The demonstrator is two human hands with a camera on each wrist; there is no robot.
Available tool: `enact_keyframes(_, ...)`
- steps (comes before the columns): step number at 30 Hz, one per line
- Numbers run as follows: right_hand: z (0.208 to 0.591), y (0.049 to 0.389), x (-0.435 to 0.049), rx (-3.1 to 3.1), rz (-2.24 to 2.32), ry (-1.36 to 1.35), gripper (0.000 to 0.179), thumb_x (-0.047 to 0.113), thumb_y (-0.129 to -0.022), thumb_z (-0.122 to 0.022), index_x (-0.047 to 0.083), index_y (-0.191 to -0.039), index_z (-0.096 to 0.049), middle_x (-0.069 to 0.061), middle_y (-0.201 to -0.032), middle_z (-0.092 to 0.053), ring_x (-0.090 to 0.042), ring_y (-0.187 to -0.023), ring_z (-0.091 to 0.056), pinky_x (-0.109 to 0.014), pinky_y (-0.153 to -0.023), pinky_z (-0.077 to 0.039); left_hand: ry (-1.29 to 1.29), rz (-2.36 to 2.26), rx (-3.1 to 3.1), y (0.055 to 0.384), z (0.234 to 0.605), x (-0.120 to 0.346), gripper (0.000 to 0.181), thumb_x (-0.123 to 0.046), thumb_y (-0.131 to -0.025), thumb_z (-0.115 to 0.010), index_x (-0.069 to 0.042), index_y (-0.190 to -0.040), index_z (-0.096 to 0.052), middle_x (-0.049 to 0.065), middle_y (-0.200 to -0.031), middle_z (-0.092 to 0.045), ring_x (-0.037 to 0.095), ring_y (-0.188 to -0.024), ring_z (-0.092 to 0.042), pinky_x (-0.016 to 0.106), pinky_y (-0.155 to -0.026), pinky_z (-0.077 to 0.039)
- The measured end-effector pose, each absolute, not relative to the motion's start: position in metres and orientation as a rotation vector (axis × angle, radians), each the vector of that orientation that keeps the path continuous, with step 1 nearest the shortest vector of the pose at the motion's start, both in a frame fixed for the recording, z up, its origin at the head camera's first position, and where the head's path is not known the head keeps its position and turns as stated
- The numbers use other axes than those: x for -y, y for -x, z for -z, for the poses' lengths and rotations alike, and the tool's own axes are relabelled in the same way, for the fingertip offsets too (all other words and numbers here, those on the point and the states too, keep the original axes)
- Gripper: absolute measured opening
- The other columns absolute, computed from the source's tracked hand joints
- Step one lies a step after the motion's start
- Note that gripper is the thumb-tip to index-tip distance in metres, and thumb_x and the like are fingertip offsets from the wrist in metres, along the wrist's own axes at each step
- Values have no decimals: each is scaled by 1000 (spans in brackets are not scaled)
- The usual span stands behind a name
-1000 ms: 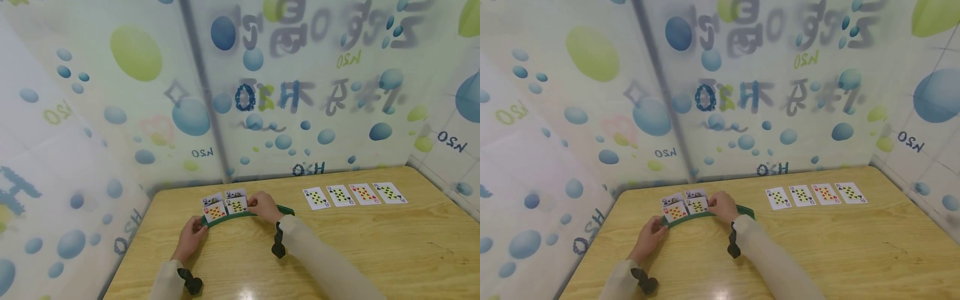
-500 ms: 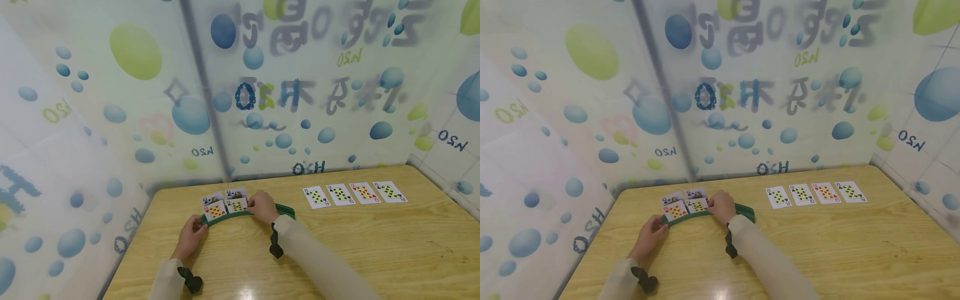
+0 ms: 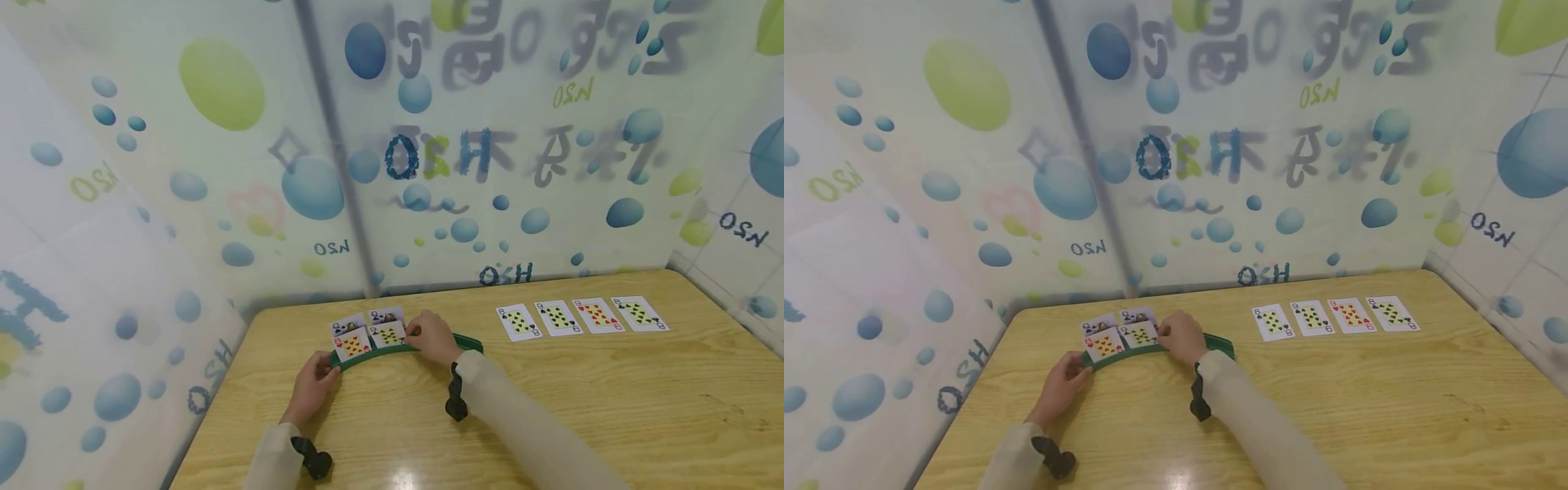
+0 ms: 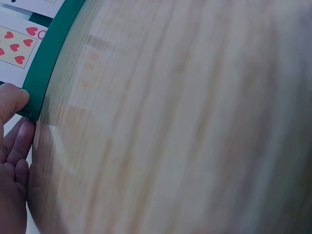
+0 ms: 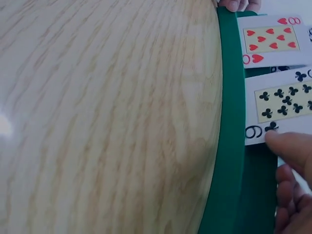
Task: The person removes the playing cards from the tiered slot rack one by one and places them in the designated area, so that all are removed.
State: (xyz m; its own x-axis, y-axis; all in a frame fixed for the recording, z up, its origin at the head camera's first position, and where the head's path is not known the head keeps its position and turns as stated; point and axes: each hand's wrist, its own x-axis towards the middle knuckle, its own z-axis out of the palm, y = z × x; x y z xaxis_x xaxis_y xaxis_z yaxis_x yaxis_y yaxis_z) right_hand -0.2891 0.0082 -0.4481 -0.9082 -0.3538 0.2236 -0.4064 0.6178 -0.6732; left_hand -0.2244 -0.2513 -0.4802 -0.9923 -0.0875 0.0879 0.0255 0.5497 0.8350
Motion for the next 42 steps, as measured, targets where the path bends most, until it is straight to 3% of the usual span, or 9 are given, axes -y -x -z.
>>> enact_keyframes(18,444,292,-30,2633,-1564,-717,6,12,-87,-62,8,-87,-67,1,-82,-59,-14,-71,-50,-30,-65,-43,-62,1425,2668,224,481,249,20,-8,-89,-58,-3,-108,-54,11,-105,-58,20,-90,-52,35,-78,-42)
enact_keyframes(26,432,288,-46,2653,-1539,-709,10,14,-88,-61,5,-91,-66,-1,-85,-61,-13,-76,-54,-30,-69,-45,-68,1423,2675,227,484,251,21,-7,-88,-58,-4,-109,-54,10,-105,-58,20,-91,-52,35,-80,-42)
enact_keyframes(42,414,279,-100,2669,-1563,-753,12,16,-90,-59,6,-92,-64,-2,-84,-60,-15,-74,-55,-31,-66,-46,-72,1419,2691,226,482,252,23,-7,-89,-58,-2,-111,-53,12,-107,-57,21,-93,-52,36,-80,-41)
